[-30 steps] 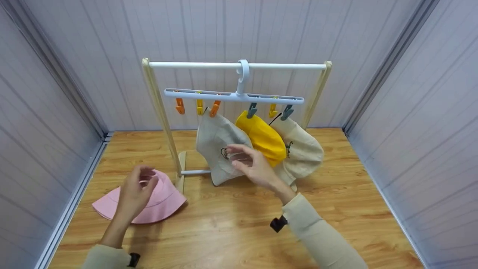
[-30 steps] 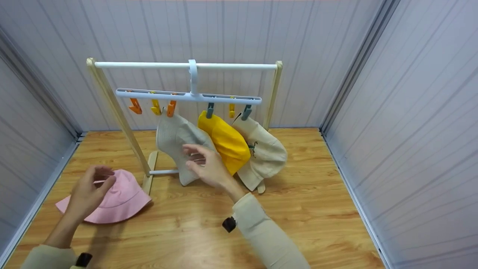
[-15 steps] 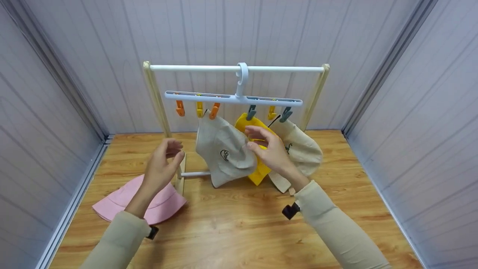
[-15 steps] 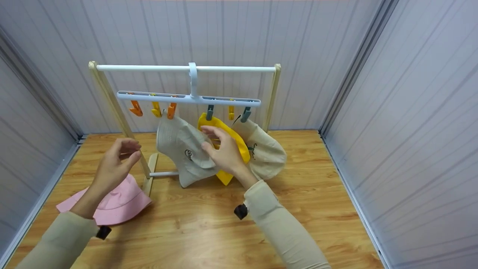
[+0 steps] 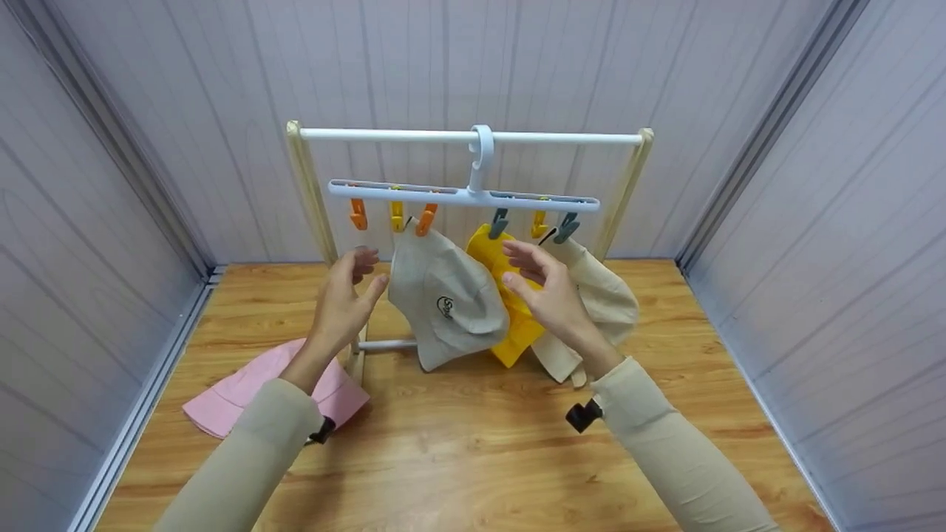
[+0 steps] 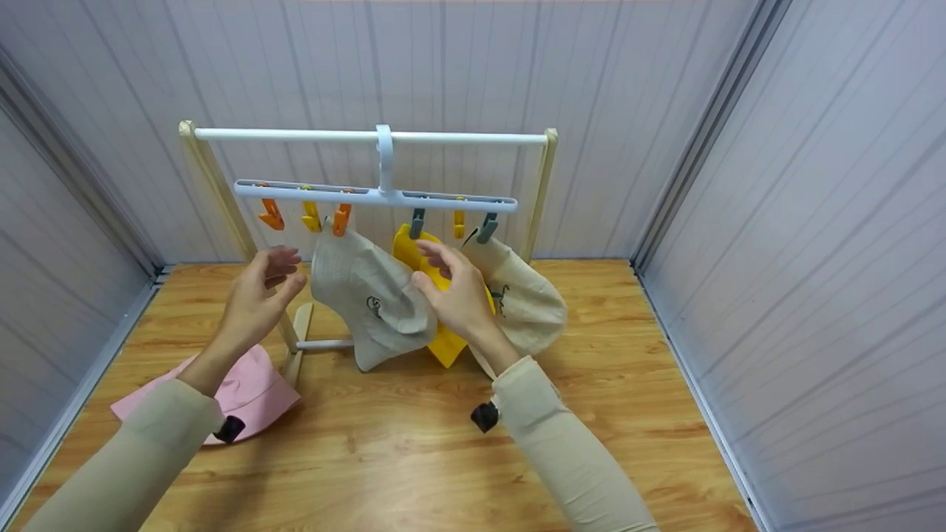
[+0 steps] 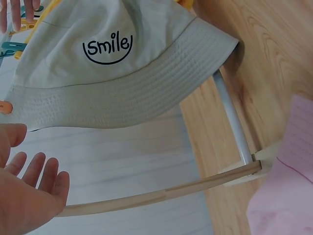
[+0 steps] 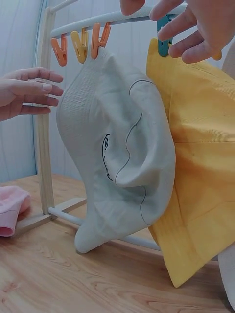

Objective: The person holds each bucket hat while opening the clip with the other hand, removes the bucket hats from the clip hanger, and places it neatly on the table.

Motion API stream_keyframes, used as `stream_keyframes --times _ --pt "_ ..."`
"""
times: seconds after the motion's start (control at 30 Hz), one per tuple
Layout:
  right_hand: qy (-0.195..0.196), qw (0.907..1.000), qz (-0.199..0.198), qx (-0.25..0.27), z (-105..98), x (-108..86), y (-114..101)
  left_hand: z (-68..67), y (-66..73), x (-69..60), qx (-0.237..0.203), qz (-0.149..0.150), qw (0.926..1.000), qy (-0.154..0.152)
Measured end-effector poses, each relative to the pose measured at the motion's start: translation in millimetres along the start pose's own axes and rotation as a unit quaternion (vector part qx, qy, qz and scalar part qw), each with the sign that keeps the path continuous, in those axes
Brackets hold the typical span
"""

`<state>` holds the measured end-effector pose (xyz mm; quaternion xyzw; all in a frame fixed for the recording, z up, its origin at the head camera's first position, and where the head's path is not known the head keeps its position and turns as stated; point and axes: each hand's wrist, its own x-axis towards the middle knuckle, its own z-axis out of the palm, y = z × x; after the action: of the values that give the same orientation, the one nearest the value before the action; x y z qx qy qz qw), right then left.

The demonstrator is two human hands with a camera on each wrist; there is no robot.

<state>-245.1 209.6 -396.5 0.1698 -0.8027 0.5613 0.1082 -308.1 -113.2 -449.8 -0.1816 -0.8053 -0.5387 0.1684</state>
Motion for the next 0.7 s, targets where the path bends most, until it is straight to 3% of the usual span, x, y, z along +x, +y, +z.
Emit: stream_keyframes --times 0.33,0.53,0.7 --pt "0.007 1.0000 -0.003 0.002 1 1.9 1 11.0 0.3 14.9 -0.011 -0.017 0.9995 -0.022" --pt "0.004 0.9999 -0.010 0.003 5 4.5 -1 13.7 -1.7 18.3 -0.044 -0.021 0.9984 -0.027" --pt "0.003 0.9998 -0.014 0.012 8 6.0 -1 14.7 -2.0 20.7 -0.045 -0.025 0.9983 -0.026"
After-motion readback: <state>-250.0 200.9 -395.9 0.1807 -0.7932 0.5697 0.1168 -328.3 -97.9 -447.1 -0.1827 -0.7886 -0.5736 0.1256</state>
